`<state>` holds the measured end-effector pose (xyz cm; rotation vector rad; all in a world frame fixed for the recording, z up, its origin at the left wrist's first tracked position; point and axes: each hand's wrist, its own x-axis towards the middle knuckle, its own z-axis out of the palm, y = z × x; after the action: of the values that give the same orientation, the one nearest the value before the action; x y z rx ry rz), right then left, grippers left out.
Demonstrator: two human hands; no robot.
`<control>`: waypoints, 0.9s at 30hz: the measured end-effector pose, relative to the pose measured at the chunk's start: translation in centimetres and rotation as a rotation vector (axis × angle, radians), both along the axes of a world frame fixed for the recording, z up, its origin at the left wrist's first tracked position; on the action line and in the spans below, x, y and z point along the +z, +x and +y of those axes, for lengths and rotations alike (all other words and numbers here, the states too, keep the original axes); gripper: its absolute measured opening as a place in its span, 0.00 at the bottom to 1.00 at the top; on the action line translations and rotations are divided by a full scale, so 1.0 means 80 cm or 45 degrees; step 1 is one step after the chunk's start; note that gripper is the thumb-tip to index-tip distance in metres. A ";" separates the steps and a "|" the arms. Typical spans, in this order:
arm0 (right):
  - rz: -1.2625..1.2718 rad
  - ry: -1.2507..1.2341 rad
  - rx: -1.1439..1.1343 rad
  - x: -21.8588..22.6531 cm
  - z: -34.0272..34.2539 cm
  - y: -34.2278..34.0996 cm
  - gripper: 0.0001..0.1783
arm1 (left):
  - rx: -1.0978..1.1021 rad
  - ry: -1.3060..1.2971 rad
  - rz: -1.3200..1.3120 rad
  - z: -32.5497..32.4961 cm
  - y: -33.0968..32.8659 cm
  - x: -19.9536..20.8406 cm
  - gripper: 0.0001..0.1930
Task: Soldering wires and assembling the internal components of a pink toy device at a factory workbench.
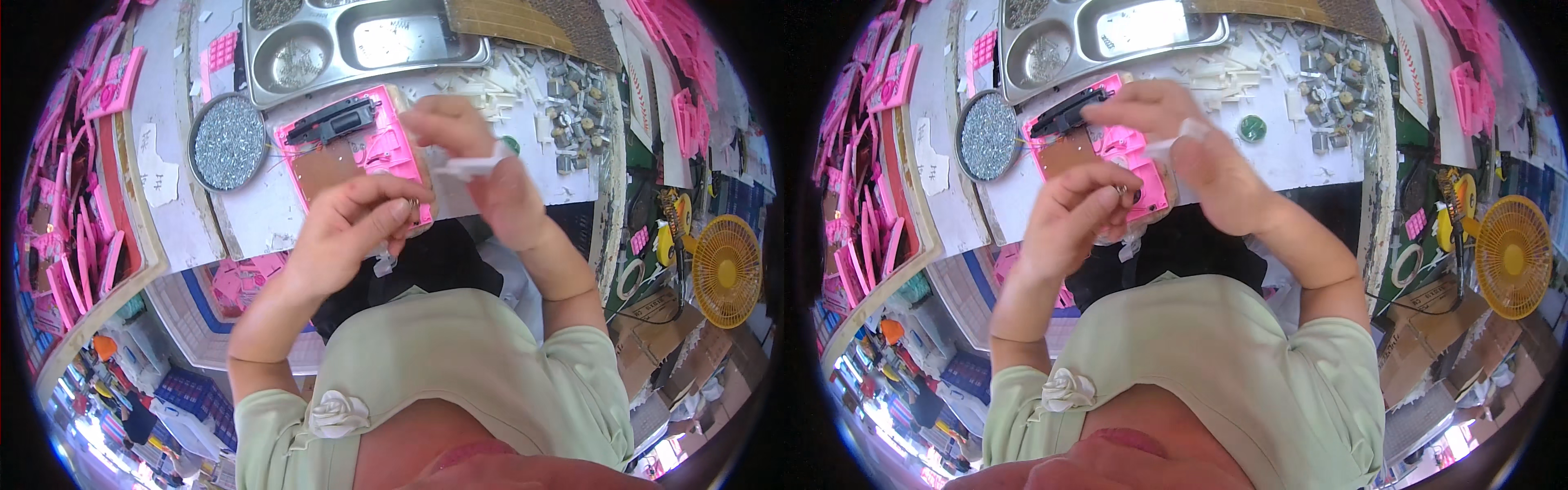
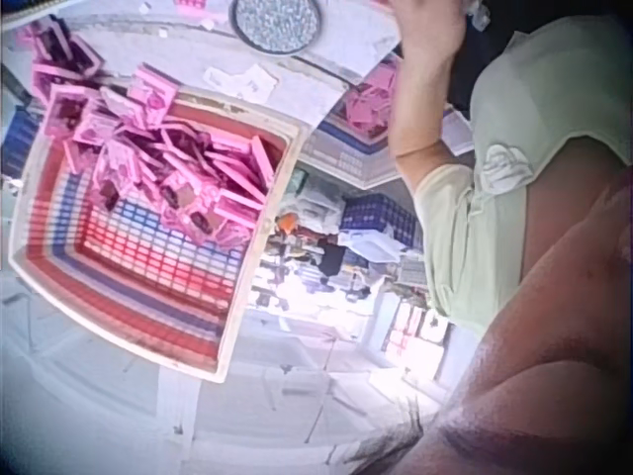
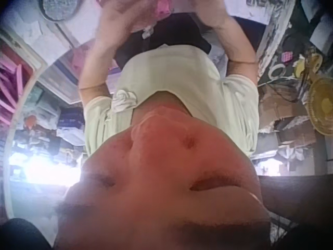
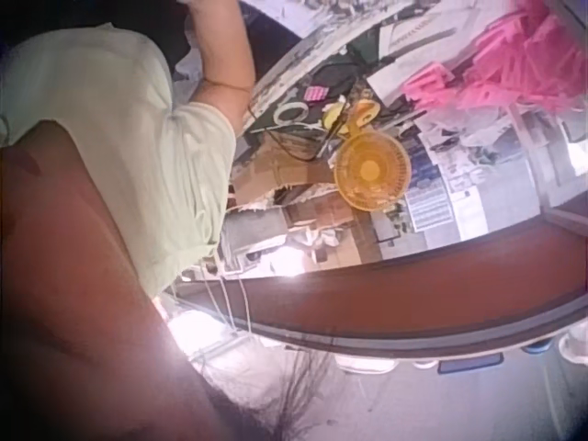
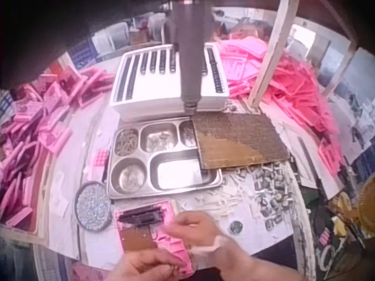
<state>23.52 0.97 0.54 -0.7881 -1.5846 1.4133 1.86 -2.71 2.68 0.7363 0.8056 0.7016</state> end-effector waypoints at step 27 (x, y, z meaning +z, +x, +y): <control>-0.404 0.333 0.298 0.030 -0.041 0.024 0.21 | 0.032 0.331 0.415 -0.073 -0.014 -0.032 0.11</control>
<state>25.43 -2.30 2.92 -0.7119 -2.1157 1.2461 0.77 -8.55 0.11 1.0962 1.0318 0.7265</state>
